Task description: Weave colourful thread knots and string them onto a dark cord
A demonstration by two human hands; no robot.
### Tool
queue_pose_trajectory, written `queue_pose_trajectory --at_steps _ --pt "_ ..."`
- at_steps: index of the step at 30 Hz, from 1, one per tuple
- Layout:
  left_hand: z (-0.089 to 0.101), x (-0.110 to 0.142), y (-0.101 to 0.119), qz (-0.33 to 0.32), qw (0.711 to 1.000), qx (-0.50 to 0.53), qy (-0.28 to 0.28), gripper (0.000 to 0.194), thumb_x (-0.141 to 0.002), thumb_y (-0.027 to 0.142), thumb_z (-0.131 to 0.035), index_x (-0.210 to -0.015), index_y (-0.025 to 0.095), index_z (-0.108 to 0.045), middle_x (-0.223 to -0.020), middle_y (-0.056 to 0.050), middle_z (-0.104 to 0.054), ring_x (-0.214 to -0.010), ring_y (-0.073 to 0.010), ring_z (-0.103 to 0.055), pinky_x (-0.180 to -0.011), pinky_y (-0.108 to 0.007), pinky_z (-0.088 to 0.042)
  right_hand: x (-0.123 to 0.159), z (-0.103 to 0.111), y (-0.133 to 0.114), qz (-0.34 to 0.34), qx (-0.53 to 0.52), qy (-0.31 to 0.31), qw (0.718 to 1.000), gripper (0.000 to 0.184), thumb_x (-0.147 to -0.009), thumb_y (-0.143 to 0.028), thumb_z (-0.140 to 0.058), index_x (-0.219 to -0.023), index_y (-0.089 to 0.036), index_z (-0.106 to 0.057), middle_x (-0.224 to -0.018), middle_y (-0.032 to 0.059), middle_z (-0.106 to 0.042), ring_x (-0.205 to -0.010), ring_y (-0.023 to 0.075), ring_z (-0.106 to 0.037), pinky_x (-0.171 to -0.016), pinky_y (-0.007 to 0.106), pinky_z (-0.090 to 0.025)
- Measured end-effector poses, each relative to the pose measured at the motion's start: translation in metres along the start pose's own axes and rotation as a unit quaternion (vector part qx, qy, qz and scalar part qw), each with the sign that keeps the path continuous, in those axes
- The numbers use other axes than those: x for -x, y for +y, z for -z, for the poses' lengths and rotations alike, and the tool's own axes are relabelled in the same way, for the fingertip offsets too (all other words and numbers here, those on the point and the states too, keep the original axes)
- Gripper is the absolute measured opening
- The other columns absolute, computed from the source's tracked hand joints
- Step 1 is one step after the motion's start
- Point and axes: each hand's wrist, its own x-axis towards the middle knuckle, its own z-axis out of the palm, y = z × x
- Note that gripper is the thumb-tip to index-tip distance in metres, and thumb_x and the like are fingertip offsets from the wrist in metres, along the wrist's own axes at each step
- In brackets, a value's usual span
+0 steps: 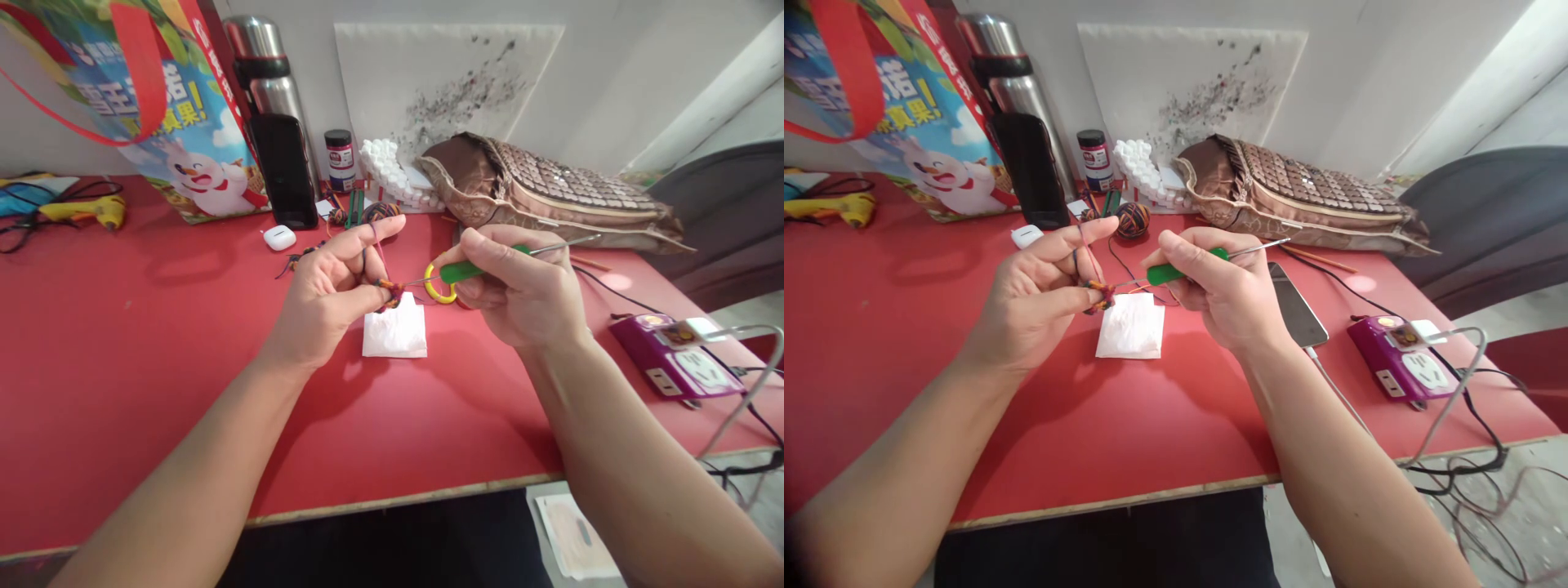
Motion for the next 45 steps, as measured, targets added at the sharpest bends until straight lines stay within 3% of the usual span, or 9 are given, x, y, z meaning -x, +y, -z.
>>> queue_pose_trajectory --at_steps 4,8,17,24,31,39,45 --pt "0.001 -0.001 0.000 0.003 0.999 0.033 -0.008 0.050 -0.071 0.010 -0.075 -0.119 0.026 -0.080 -0.081 0.000 -0.069 -0.070 -0.0140 -0.058 -0.066 -0.029 -0.054 -0.003 0.002 0.001 -0.045 -0.030 -0.015 0.998 0.038 -0.084 -0.052 -0.087 -0.075 -0.017 -0.076 -0.052 -0.0031 -0.050 -0.042 0.0055 -0.031 -0.040 0.026 -0.020" --pt "0.003 -0.002 0.001 -0.004 0.999 0.046 -0.014 0.053 -0.074 0.011 -0.077 -0.124 0.025 -0.079 -0.084 -0.002 -0.072 -0.071 -0.0146 -0.062 -0.068 -0.030 -0.057 -0.003 -0.002 0.003 -0.078 -0.073 -0.027 0.994 0.036 -0.088 -0.045 -0.082 -0.071 -0.016 -0.071 -0.050 -0.0056 -0.045 -0.041 0.0034 -0.021 -0.040 0.024 -0.019" --pt "-0.008 0.005 -0.002 -0.028 0.998 0.059 0.003 0.047 -0.083 0.027 -0.084 -0.129 0.035 -0.076 -0.093 -0.001 -0.076 -0.078 -0.0167 -0.069 -0.077 -0.034 -0.062 -0.001 -0.011 0.009 -0.074 -0.156 -0.058 0.983 0.029 -0.093 -0.042 -0.075 -0.082 -0.015 -0.076 -0.051 -0.0078 -0.043 -0.039 0.0035 -0.019 -0.037 0.023 -0.020" --pt "-0.011 0.007 0.002 -0.031 0.999 0.018 0.033 0.049 -0.084 0.027 -0.084 -0.131 0.036 -0.074 -0.106 -0.004 -0.077 -0.091 -0.0215 -0.070 -0.082 -0.039 -0.062 -0.004 -0.011 0.009 -0.077 -0.130 -0.027 0.988 0.037 -0.090 -0.054 -0.080 -0.085 -0.018 -0.077 -0.054 -0.0085 -0.046 -0.039 0.0039 -0.022 -0.036 0.022 -0.020" --pt "-0.012 0.005 0.002 -0.037 0.998 0.014 0.058 0.046 -0.082 0.024 -0.084 -0.126 0.033 -0.076 -0.105 -0.005 -0.074 -0.097 -0.0220 -0.069 -0.086 -0.038 -0.063 -0.003 -0.010 0.011 -0.069 -0.133 -0.035 0.988 0.035 -0.087 -0.051 -0.083 -0.084 -0.017 -0.077 -0.057 -0.0072 -0.050 -0.040 0.0030 -0.024 -0.037 0.022 -0.023" --pt "-0.009 0.006 0.003 -0.015 0.999 0.028 0.036 0.048 -0.081 0.023 -0.084 -0.128 0.031 -0.075 -0.103 -0.005 -0.075 -0.093 -0.0219 -0.070 -0.082 -0.039 -0.063 -0.001 -0.014 0.008 -0.029 -0.084 0.005 0.996 0.039 -0.087 -0.057 -0.083 -0.085 -0.018 -0.077 -0.057 -0.0064 -0.050 -0.042 0.0042 -0.027 -0.040 0.024 -0.027" --pt "-0.007 0.007 0.007 -0.010 0.999 0.026 0.025 0.048 -0.080 0.024 -0.086 -0.127 0.030 -0.076 -0.103 -0.006 -0.076 -0.091 -0.0225 -0.071 -0.079 -0.039 -0.063 -0.002 -0.008 0.004 0.001 -0.058 0.011 0.998 0.035 -0.088 -0.053 -0.082 -0.078 -0.020 -0.076 -0.052 -0.0066 -0.046 -0.041 0.0050 -0.023 -0.040 0.026 -0.024"
